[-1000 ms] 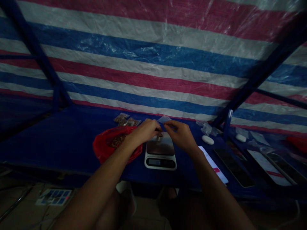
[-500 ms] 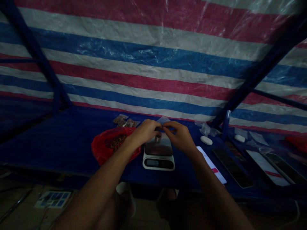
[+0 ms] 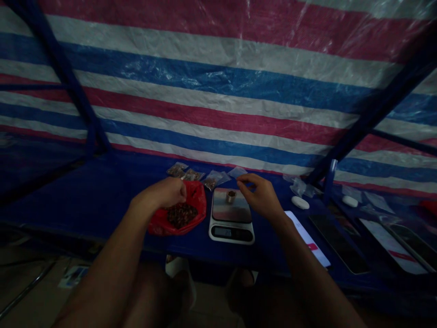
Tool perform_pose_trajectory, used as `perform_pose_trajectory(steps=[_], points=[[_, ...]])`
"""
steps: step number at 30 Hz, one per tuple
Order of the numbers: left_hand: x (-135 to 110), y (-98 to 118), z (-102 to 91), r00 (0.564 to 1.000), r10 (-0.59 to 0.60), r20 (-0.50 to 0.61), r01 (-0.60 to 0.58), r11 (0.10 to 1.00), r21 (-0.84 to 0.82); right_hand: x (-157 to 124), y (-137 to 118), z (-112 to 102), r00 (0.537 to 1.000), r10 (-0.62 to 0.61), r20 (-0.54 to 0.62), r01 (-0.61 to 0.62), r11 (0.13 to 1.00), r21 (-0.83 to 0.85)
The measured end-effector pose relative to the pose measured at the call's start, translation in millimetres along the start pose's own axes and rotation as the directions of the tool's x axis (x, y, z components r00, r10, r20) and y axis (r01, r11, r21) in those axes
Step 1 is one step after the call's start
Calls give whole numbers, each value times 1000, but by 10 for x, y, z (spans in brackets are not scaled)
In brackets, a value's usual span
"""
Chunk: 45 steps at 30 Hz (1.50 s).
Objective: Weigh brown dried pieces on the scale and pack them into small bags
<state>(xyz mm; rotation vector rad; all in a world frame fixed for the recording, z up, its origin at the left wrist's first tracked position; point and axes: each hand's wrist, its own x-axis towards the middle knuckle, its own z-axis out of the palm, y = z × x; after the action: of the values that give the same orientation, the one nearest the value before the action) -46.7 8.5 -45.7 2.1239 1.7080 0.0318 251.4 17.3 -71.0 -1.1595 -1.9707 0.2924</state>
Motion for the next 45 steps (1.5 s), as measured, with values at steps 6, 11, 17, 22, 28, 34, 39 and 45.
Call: perform_pose_trajectory(steps=[6, 11, 17, 22, 28, 34, 39, 45], points=[[-42, -178, 139, 983, -135, 127, 124, 988, 89, 115, -208, 267, 972, -108, 208, 158, 957, -242], [-49, -364, 167, 980, -159, 124, 146, 983, 107, 302, -429, 592, 896, -81, 437, 292, 848, -442], [-119, -545, 167, 986, -149, 68, 147, 989, 30, 525, -559, 873, 826, -37, 563, 374, 783, -497], [-132, -436, 160, 993, -117, 31, 116, 993, 16, 625, -665, 1174, 771, -13, 636, 416, 767, -489], [-122, -330, 125, 999, 34, -29, -33, 999, 35, 657, -610, 800, 840, -78, 537, 332, 857, -394], [-141, -249, 36, 993, 105, -58, -107, 994, -34, 476, -273, 109, 915, 20, 403, 92, 962, -257], [-113, -169, -65, 982, 142, -128, -146, 989, -28, 268, -152, 18, 911, 64, 407, 52, 962, -268], [-18, 295, -184, 942, 270, -201, -284, 957, -49, 221, -123, -114, 989, 47, 144, -23, 986, -165]])
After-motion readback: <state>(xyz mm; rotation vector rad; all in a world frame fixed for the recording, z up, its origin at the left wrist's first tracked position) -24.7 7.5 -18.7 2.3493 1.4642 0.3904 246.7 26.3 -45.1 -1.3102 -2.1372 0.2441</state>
